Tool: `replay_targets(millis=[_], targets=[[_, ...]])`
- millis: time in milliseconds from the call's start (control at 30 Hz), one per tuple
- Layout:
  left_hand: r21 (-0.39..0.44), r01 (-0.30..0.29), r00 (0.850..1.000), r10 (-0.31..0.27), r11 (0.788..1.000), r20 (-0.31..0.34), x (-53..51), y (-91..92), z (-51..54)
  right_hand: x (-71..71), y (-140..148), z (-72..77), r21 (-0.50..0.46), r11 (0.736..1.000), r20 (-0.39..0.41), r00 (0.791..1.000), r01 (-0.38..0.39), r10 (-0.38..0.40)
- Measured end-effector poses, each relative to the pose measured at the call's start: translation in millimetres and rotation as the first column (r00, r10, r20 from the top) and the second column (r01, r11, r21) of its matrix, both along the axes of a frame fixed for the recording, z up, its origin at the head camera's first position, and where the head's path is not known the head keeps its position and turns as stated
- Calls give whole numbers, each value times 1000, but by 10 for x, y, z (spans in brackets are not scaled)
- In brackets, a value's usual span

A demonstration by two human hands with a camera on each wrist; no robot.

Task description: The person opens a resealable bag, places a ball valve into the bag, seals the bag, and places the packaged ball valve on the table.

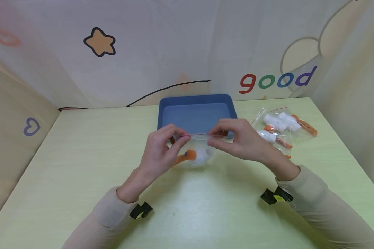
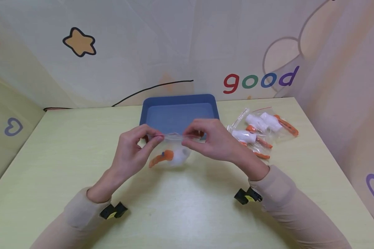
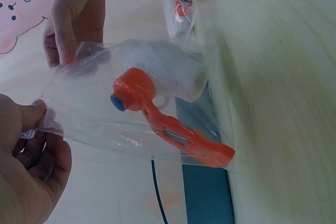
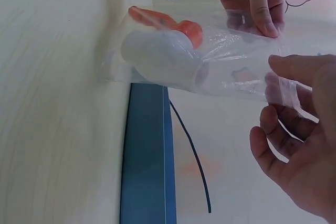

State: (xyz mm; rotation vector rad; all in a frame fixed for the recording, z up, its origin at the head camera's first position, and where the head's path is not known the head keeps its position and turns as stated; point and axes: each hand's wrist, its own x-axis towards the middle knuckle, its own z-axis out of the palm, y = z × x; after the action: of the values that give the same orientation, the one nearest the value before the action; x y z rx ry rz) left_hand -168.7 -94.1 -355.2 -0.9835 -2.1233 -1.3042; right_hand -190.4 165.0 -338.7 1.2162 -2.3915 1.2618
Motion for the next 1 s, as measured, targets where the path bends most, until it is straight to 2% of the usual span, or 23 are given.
replay_targets(millis=[167,400,633,1000], targets=[[-5,-3,1000,3,1000,-2,1,-1,-7,-12,-58,-13,-21,1000,-17,1000,-13,12],[5,-19,1000,19,1000,1,-8,4,-27,18,-107,29,-11,1000,-53,999,10,-11],[-35,6,1000,-5,999,25,-15,3,-31,57,-121,53,27,1000,-54,999,0,1],[-72,35,999,-33,997,37,-10,36,4,55,-114,61,17,1000,-20,1000,-20,20]])
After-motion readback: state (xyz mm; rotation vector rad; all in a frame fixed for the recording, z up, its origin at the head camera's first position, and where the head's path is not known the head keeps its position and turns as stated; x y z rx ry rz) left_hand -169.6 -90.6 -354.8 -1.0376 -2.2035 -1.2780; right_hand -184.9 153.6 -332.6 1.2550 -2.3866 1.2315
